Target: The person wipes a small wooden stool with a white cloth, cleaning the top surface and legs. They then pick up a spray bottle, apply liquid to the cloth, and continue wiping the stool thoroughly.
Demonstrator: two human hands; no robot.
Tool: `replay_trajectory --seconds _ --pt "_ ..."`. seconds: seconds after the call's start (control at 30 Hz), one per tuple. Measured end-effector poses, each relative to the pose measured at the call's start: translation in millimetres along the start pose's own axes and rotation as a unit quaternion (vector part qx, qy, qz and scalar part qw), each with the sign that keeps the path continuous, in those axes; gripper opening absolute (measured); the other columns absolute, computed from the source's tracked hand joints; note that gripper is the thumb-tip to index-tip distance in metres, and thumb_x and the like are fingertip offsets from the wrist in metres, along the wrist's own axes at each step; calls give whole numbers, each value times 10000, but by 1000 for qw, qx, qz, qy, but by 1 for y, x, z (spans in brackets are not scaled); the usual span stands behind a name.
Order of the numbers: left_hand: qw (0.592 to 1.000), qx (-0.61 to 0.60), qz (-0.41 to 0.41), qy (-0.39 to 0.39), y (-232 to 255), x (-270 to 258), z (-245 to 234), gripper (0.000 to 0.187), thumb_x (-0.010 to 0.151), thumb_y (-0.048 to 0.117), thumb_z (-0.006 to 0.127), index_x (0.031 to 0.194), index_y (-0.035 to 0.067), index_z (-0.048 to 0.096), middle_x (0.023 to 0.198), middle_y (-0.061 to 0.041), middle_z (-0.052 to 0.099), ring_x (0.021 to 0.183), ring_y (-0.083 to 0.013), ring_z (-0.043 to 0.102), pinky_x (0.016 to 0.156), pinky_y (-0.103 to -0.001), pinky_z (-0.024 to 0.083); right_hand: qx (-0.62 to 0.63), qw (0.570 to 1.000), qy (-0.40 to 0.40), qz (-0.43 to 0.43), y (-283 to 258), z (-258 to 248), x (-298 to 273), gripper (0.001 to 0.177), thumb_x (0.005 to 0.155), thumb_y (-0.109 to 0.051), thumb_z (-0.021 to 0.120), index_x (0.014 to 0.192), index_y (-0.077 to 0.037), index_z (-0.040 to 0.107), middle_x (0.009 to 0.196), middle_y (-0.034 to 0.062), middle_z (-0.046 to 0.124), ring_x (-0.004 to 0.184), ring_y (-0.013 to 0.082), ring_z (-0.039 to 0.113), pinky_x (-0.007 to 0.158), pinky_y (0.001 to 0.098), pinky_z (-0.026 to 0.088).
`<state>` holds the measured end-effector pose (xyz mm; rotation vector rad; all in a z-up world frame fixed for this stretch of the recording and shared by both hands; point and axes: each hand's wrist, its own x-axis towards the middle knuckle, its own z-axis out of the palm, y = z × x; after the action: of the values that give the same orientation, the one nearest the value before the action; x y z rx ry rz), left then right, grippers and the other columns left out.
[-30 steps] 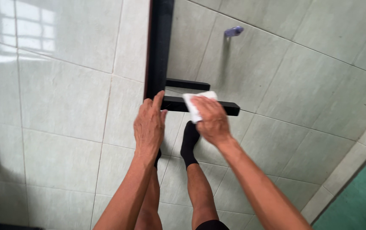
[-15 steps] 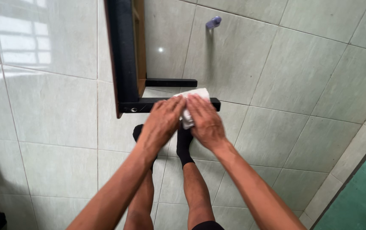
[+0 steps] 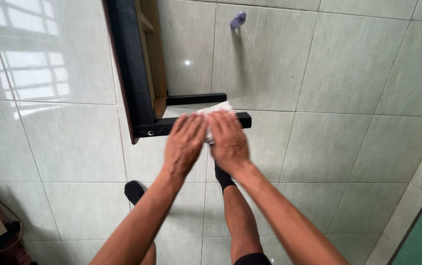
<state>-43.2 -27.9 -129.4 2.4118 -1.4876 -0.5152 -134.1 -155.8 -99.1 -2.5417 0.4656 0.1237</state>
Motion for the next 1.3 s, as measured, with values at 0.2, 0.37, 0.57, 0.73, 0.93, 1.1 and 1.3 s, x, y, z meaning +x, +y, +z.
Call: replay_trajectory --seconds 0.2,0.37,0.57,0.73,0.93,1.1,1.3 --pt "998 28 -44 -42 -48 -29 -58 237 876 -39 608 1087 -4 710 1121 -133 748 1100 -242 712 1182 -447 400 122 992 -12 0 -58 33 20 394 832 -13 648 1224 11 629 1196 147 681 1164 327 631 1062 446 475" --pt "1000 -2 -15 -28 -36 -4 -25 184 847 5 626 998 32 726 1014 -153 757 958 -251 733 1072 -401 466 114 991 -72 -12 -9 21 17 298 886 -29 572 1164 -3 676 1168 165 723 1102 333 681 983 436 531" --pt "992 -104 -17 -65 48 37 31 101 870 57 609 903 79 702 927 -124 748 944 -243 730 1001 -374 490 84 985 -130 80 58 -35 -8 337 871 -32 526 1159 -23 701 1165 161 737 1094 346 682 940 430 537" --pt "995 -89 -5 -34 19 18 13 102 866 62 588 859 70 690 911 -107 746 947 -237 730 1096 -433 437 83 989 -101 64 33 -14 -6 327 848 -33 550 1138 -5 699 1177 179 730 1108 355 679 957 436 537" --pt "998 -4 -32 -58 -60 -33 -52 139 888 34 590 953 44 712 991 -107 725 1076 -254 676 1136 -446 407 157 982 -93 40 -57 33 19 329 872 -21 557 1177 7 677 1186 177 727 1112 367 676 953 453 534" --pt "996 48 -31 66 -96 -73 -84 273 869 39 603 1117 -13 706 1190 -104 688 1225 -270 615 1046 -406 435 182 981 -63 25 -114 63 49 384 834 6 558 1206 26 651 1243 205 695 1136 370 664 992 440 526" --pt "995 9 -49 86 -60 -69 -44 283 863 82 613 1119 -4 699 1137 -117 681 1162 -255 621 997 -412 445 187 977 -93 49 -79 38 23 500 810 56 503 1287 3 640 1271 197 691 1171 371 648 1006 426 511"
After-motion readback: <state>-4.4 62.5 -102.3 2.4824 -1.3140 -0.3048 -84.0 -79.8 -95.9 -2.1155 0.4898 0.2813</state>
